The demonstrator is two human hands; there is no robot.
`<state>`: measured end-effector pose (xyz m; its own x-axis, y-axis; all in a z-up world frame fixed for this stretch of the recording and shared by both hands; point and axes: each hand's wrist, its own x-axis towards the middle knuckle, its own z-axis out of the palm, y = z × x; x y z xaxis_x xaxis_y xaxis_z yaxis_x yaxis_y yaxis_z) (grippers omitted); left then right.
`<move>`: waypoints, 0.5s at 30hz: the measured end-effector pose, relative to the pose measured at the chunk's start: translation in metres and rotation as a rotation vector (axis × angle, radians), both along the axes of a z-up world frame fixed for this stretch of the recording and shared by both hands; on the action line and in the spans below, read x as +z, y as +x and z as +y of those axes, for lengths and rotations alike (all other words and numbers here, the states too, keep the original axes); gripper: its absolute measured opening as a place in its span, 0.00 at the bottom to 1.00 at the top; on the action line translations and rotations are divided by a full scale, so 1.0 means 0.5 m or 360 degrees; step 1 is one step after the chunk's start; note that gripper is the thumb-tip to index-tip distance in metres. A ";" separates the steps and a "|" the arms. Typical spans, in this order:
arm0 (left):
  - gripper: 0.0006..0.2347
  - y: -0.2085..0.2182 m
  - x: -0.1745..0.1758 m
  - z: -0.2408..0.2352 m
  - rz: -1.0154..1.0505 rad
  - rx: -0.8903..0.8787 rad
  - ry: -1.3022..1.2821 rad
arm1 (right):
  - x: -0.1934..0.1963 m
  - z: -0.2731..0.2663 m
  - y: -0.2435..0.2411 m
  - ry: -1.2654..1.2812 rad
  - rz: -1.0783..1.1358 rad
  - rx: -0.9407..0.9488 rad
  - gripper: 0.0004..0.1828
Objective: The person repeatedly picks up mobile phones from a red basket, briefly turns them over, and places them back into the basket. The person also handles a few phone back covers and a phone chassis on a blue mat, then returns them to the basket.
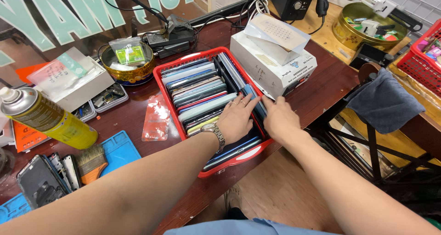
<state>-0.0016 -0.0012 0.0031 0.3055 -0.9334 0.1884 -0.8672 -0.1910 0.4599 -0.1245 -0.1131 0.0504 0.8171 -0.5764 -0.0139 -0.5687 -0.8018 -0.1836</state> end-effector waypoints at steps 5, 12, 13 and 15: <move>0.29 -0.004 0.009 -0.020 -0.0115 -0.0034 0.0410 | 0.002 -0.001 -0.012 0.0075 -0.0119 0.0043 0.28; 0.21 0.008 0.006 0.059 0.0013 0.0377 -0.0450 | 0.036 0.037 0.081 0.0239 -0.0416 0.0206 0.20; 0.19 0.013 0.009 0.081 0.0031 0.0450 -0.0520 | 0.038 0.056 0.102 0.0301 -0.0421 0.0259 0.19; 0.15 0.021 0.010 0.133 0.0051 0.0608 -0.0671 | 0.025 0.104 0.147 0.0498 -0.0443 0.0320 0.17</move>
<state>0.0091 0.0652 0.0081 0.6183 -0.6015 0.5060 -0.7569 -0.2823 0.5893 -0.0510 -0.0611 0.0632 0.9095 -0.4091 0.0739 -0.3023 -0.7730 -0.5578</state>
